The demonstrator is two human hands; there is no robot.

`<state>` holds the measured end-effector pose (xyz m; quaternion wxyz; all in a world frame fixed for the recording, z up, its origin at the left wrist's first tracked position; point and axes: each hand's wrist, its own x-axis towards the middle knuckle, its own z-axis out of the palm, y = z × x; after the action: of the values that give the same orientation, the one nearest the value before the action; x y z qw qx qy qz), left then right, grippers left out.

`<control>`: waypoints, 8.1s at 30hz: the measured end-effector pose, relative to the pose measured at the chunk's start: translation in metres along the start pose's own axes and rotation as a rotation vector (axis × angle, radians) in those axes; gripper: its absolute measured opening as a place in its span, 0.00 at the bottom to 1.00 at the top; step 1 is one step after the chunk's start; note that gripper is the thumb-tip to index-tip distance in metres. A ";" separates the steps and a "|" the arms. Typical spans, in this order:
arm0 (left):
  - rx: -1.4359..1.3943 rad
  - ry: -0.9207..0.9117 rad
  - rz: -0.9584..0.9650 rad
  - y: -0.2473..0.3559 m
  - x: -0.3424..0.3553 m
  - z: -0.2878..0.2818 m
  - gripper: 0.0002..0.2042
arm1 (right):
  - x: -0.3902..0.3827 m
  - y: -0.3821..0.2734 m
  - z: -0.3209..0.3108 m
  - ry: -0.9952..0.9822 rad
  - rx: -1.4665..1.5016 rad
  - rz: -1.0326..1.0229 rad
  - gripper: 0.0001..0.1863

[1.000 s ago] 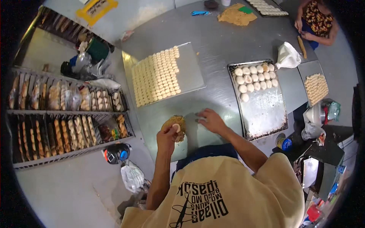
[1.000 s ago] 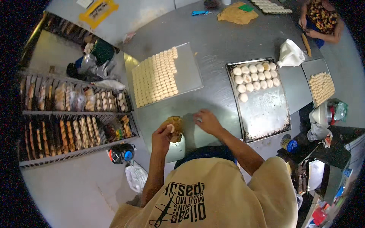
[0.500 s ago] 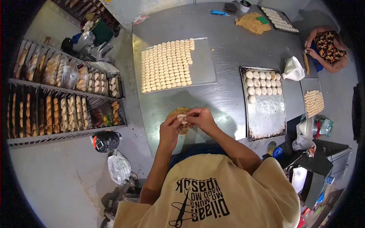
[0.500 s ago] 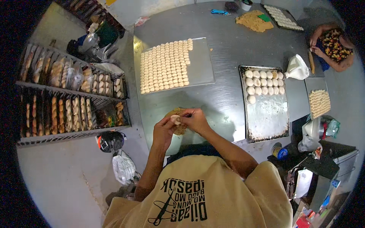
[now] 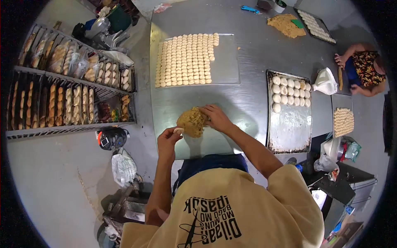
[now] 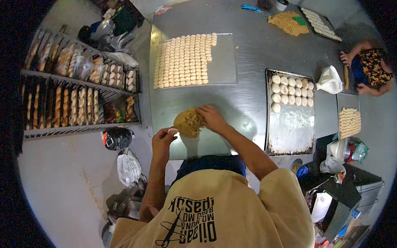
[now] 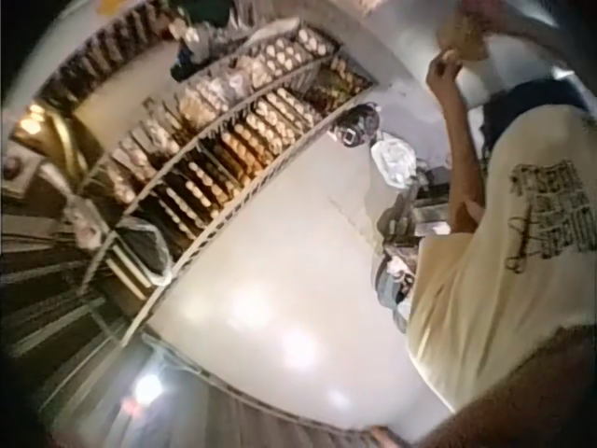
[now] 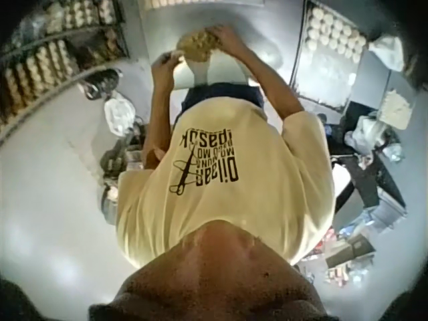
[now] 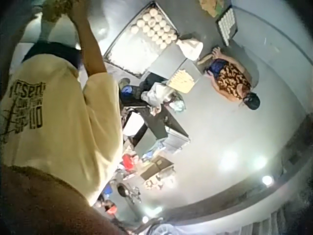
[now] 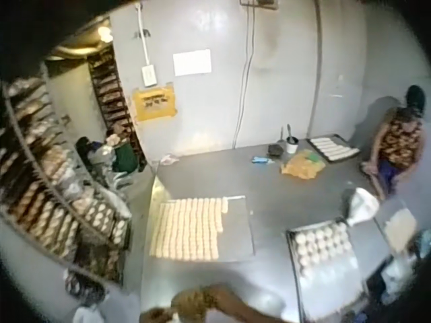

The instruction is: The person fills flattened dough pieces with filling, pinches them closed into balls by hand, and arranges the dough balls onto a metal tray.

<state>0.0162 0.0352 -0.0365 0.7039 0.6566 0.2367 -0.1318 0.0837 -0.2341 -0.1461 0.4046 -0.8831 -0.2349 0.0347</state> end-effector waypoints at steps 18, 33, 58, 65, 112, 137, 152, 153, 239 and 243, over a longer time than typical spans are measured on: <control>-0.063 0.024 -0.075 -0.018 -0.007 0.015 0.14 | -0.038 -0.001 -0.007 0.082 0.052 0.390 0.19; -0.055 -0.017 -0.079 -0.037 0.006 -0.006 0.12 | -0.052 0.004 0.015 0.051 -0.289 -0.133 0.24; -0.092 -0.224 -0.065 -0.031 0.015 0.079 0.09 | -0.088 0.015 -0.119 0.520 1.582 0.802 0.24; -0.057 -0.362 -0.015 -0.025 0.009 0.127 0.09 | -0.093 -0.001 -0.132 0.397 1.296 0.918 0.33; -0.064 -0.706 -0.046 0.055 -0.023 0.195 0.22 | -0.105 -0.065 -0.186 0.294 0.892 0.651 0.24; -0.233 -0.515 -0.127 0.051 -0.019 0.189 0.12 | -0.091 -0.052 -0.163 0.375 1.003 0.606 0.15; -0.003 -0.699 -0.011 0.029 0.007 0.204 0.19 | -0.089 -0.048 -0.197 0.191 0.777 0.605 0.17; -0.001 -0.695 -0.010 0.025 0.007 0.204 0.19 | -0.089 -0.051 -0.198 0.200 0.847 0.629 0.16; 0.732 -0.194 0.748 -0.044 0.025 0.120 0.07 | -0.043 0.081 -0.080 0.665 -0.283 0.353 0.36; 0.750 -0.251 0.664 -0.049 0.024 0.129 0.05 | -0.085 0.073 -0.079 0.113 -0.466 0.353 0.39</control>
<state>0.0332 -0.0941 -0.0873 0.4467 0.8829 -0.1343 -0.0547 0.0563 -0.3676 -0.1573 0.1912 -0.9799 -0.0565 0.0006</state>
